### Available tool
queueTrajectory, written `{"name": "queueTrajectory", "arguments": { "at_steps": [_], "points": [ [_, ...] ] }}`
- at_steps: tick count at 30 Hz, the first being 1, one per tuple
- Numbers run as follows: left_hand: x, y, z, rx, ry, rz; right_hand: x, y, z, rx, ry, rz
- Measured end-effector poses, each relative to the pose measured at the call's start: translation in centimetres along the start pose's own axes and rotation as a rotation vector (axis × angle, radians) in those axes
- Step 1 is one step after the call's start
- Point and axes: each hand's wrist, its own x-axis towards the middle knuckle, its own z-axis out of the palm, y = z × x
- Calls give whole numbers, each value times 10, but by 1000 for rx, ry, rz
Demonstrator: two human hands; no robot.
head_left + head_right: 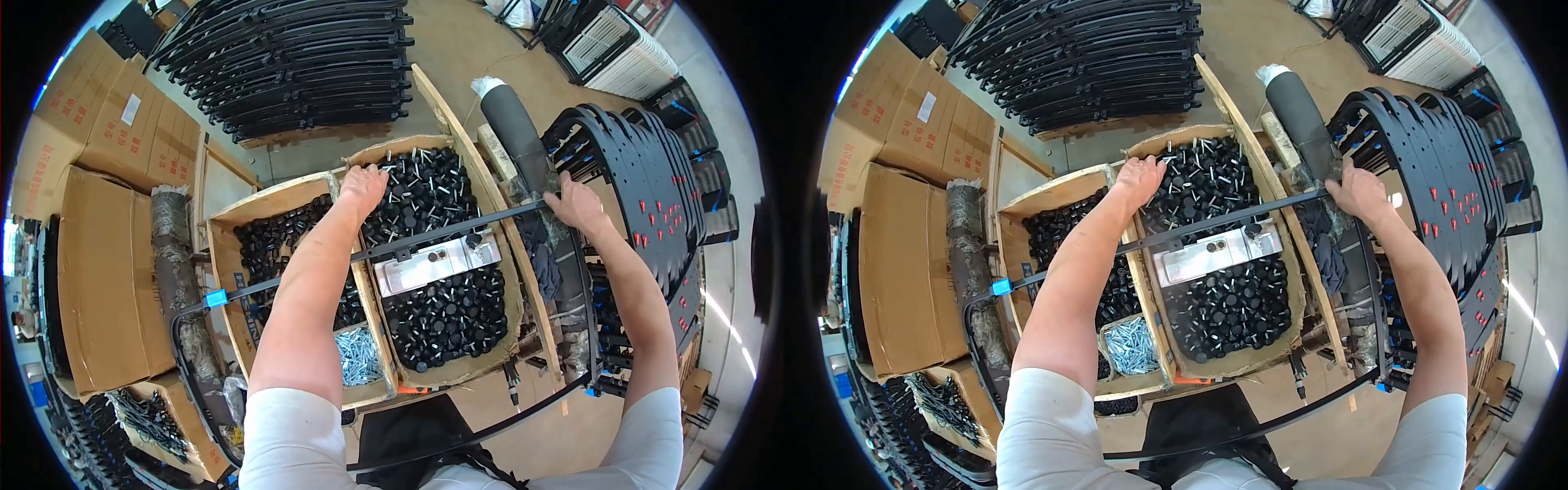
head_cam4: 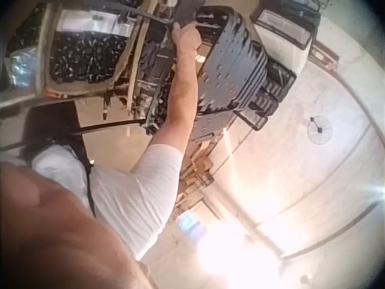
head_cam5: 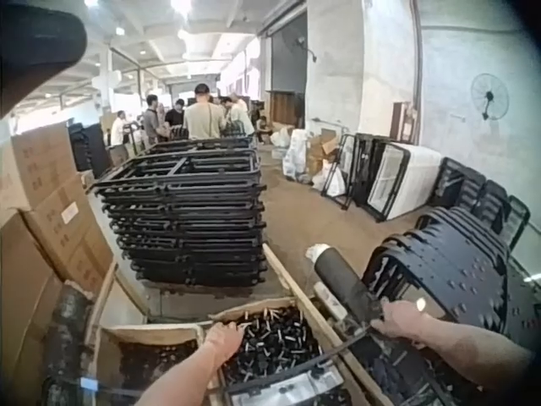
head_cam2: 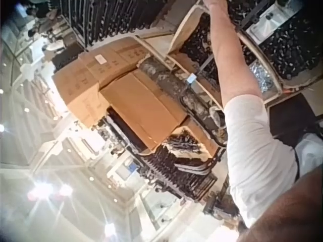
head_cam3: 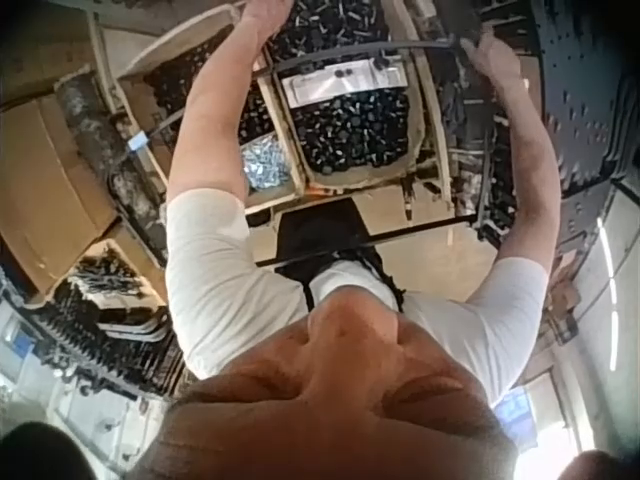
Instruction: Assembling plastic casings with wiring and internal components using an electric screwdriver.
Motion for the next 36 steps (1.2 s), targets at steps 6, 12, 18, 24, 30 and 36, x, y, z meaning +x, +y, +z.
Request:
{"name": "queueTrajectory", "arguments": {
  "at_steps": [6, 12, 18, 24, 30, 36],
  "points": [
    [1, 18, -47, -261, 53, -99, 16, 48, 14, -158, -64, -11],
    [-83, 16, -86, -1962, 350, -376, 2, 20, -3, 2, -36, -113],
    [-232, 98, -116, -2288, 352, -558, -2, 19, 2, -150, 25, -204],
    [-356, 203, -92, -2198, 152, -925, -10, -24, -14, -151, 0, -55],
    [-408, 261, -90, -2307, 232, -866, 41, 46, 31, -289, -38, 18],
    [-445, 289, -110, -2198, 354, -1085, 16, 24, -3, -249, -46, -23]
  ]
}}
